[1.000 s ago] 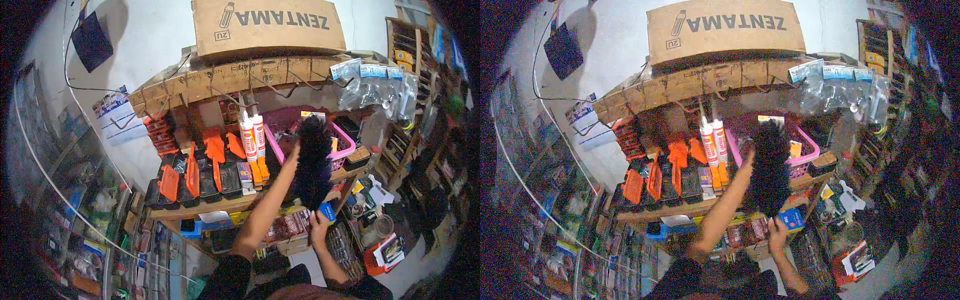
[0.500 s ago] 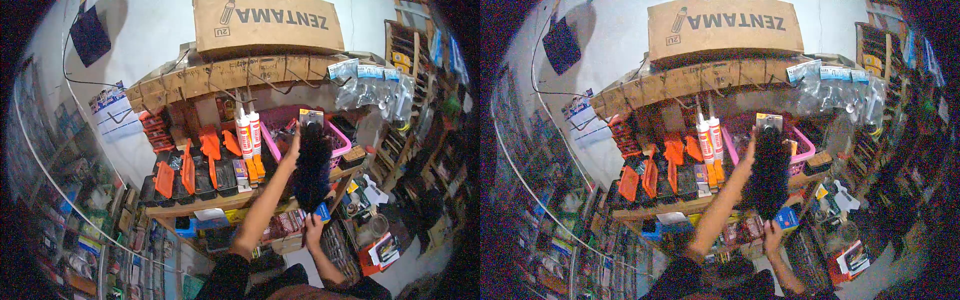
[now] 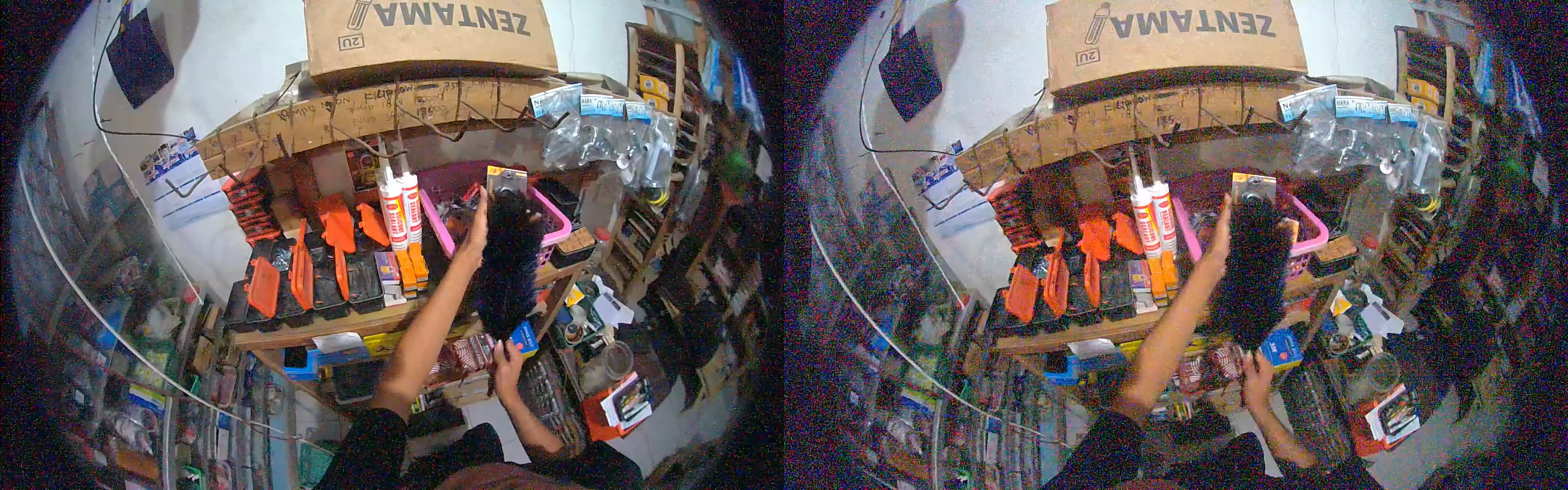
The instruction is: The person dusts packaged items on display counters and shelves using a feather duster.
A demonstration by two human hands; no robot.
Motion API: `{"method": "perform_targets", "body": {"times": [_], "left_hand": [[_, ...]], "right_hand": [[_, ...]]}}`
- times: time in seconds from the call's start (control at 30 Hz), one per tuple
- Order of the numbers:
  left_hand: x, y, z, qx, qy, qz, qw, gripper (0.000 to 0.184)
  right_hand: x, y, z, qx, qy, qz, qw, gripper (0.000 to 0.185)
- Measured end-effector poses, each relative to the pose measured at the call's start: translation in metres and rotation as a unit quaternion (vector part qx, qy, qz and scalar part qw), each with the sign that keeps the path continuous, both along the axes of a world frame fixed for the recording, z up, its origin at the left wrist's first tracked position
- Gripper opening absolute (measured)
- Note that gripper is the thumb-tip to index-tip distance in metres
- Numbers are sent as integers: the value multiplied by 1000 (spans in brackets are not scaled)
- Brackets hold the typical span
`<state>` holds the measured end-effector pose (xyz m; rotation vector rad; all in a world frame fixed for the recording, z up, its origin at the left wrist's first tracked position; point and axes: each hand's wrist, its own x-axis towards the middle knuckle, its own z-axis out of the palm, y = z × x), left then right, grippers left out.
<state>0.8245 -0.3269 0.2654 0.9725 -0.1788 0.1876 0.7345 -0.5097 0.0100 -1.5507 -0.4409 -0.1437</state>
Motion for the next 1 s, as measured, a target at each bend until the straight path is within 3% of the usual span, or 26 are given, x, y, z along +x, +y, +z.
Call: {"method": "perform_targets", "body": {"times": [0.13,0.2,0.33,0.37,0.43,0.5,0.63,0.73,0.83,0.87,0.93,1.0], "left_hand": [[2,0,0,9,9,17,1000,79],[0,0,-2,17,16,28,999,80],[-3,-4,6,28,13,17,999,81],[-4,-6,11,29,10,3,1000,81],[-9,-9,19,36,4,-30,999,81],[-7,-12,26,41,-5,-51,998,81],[0,-7,11,46,17,-3,999,82],[4,1,-1,52,40,41,997,83],[-14,-8,14,88,43,50,994,83],[-22,-15,25,108,48,59,991,84],[-13,-15,31,74,17,-49,996,84],[-9,-14,33,64,7,-86,994,84]], "right_hand": [[29,10,27,40,6,-13,999,32],[18,9,76,51,4,42,998,33],[-4,13,48,-20,9,-15,1000,35],[-11,17,26,20,15,-6,1000,36],[-18,25,-14,-36,-101,-102,989,38],[-12,24,-7,-38,-115,-90,989,35],[5,14,58,15,3,19,1000,34],[18,20,63,77,54,31,995,34],[-18,13,92,51,52,39,997,33],[-13,17,53,-18,-82,-50,995,30],[-9,26,-43,12,11,-41,999,31],[-19,29,-6,13,-151,-89,984,32]]}}
